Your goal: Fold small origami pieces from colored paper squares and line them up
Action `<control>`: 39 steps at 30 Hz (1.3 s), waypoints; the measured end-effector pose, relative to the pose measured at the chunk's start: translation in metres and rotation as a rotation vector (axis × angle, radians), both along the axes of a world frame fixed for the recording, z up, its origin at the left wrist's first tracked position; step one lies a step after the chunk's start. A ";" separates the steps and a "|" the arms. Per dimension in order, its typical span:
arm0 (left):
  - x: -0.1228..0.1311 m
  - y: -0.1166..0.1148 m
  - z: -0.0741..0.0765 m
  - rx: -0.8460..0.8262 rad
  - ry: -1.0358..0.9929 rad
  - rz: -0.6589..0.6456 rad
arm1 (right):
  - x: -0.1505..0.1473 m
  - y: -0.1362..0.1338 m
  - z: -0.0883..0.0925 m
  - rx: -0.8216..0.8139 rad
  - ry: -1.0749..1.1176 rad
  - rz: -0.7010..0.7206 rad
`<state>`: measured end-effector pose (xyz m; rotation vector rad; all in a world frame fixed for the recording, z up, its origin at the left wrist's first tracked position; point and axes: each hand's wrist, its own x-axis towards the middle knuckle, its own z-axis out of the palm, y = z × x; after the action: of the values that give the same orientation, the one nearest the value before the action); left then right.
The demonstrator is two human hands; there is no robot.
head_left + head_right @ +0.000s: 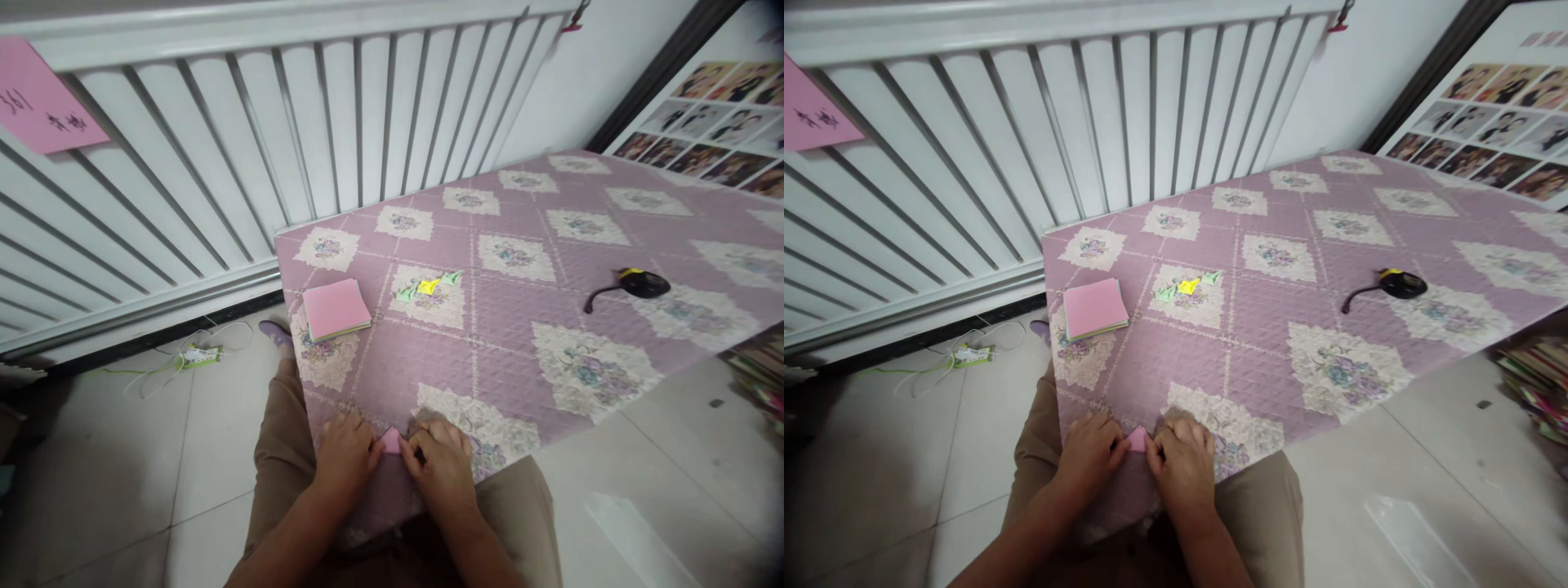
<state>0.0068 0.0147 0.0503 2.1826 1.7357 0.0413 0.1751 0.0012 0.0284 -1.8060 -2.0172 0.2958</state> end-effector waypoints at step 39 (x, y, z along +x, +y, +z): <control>-0.023 0.006 -0.024 0.429 -0.033 -0.681 | 0.004 -0.011 -0.006 0.054 -0.050 -0.012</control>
<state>-0.0158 0.0209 0.0259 2.9507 0.9412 0.2978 0.1792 -0.0097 0.0224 -1.8091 -2.0273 0.1921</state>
